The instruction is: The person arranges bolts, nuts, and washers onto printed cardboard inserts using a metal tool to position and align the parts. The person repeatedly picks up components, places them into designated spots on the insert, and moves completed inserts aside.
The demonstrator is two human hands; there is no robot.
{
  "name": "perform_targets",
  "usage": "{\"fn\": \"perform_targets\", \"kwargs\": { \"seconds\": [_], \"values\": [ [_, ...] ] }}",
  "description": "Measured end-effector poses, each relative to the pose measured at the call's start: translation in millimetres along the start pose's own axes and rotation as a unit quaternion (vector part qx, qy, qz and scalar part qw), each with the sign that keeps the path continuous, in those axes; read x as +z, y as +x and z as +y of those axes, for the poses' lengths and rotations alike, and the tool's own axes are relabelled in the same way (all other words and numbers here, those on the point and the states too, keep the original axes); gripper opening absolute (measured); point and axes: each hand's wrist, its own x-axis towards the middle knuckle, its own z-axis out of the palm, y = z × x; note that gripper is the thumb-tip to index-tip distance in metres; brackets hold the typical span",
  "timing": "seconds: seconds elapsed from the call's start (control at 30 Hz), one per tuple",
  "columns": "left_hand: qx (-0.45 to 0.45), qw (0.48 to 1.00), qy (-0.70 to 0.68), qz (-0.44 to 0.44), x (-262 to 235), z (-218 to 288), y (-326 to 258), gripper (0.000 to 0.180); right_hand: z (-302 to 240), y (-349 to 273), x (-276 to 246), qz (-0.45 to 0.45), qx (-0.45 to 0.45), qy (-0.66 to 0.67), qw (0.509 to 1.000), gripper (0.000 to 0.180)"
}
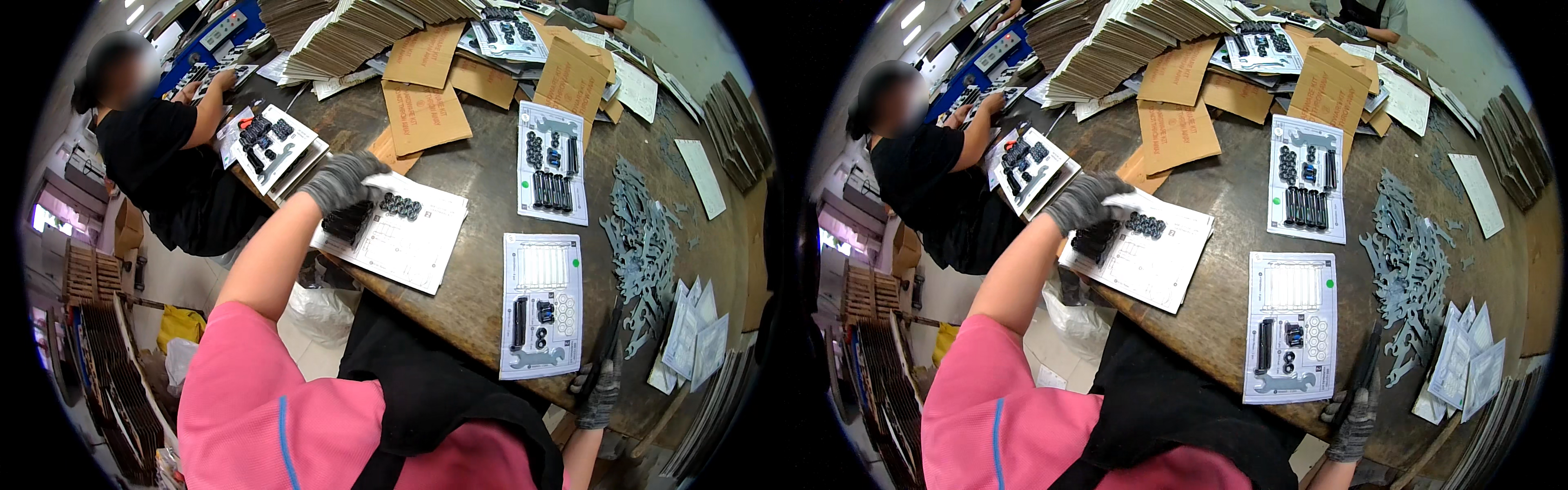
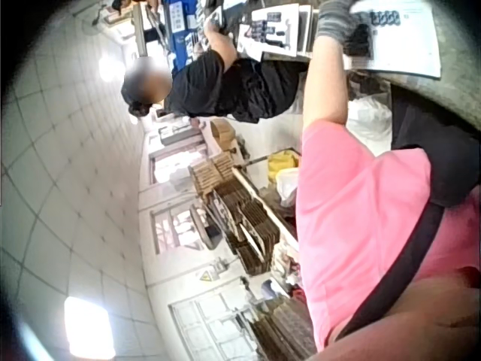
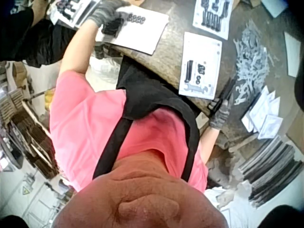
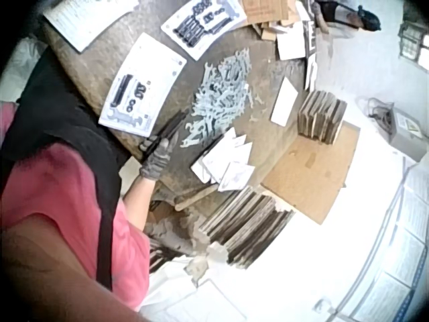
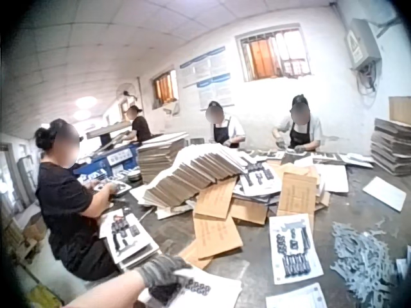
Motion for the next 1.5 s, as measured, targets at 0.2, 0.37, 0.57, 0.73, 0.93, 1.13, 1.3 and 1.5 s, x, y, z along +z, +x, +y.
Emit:
{"fn": "perform_targets", "kwargs": {
  "seconds": [0.2,0.37,0.57,0.73,0.93,1.13,1.3,1.5],
  "values": [
    [-0.09,0.994,-0.014,0.061,-22,33,-17,0.032,-3,0,-2,-0.04,-0.038,-0.046,0.997,0.063],
    [0.147,0.987,-0.038,-0.048,26,113,-15,0.054,-12,0,10,-0.016,0.028,-0.035,0.999,0.059],
    [0.323,0.94,0.05,-0.093,96,186,23,0.089,-9,-6,14,0.03,0.009,-0.001,1.0,0.053],
    [0.277,0.95,0.069,-0.124,111,196,53,0.093,-7,-13,13,0.057,-0.009,0.02,0.998,0.052],
    [0.217,0.967,0.049,-0.128,105,206,45,0.082,-3,42,6,0.034,-0.106,-0.193,0.975,0.053],
    [0.112,0.989,-0.009,-0.095,114,229,10,0.049,-30,93,32,0.01,-0.253,-0.176,0.951,0.05],
    [0.094,0.98,-0.042,-0.169,117,244,-12,0.034,-37,53,35,-0.127,-0.477,-0.277,0.824,0.048],
    [0.175,0.981,-0.037,0.073,146,219,-14,0.048,-25,-26,17,-0.168,-0.37,-0.561,0.721,0.042]
  ]
}}
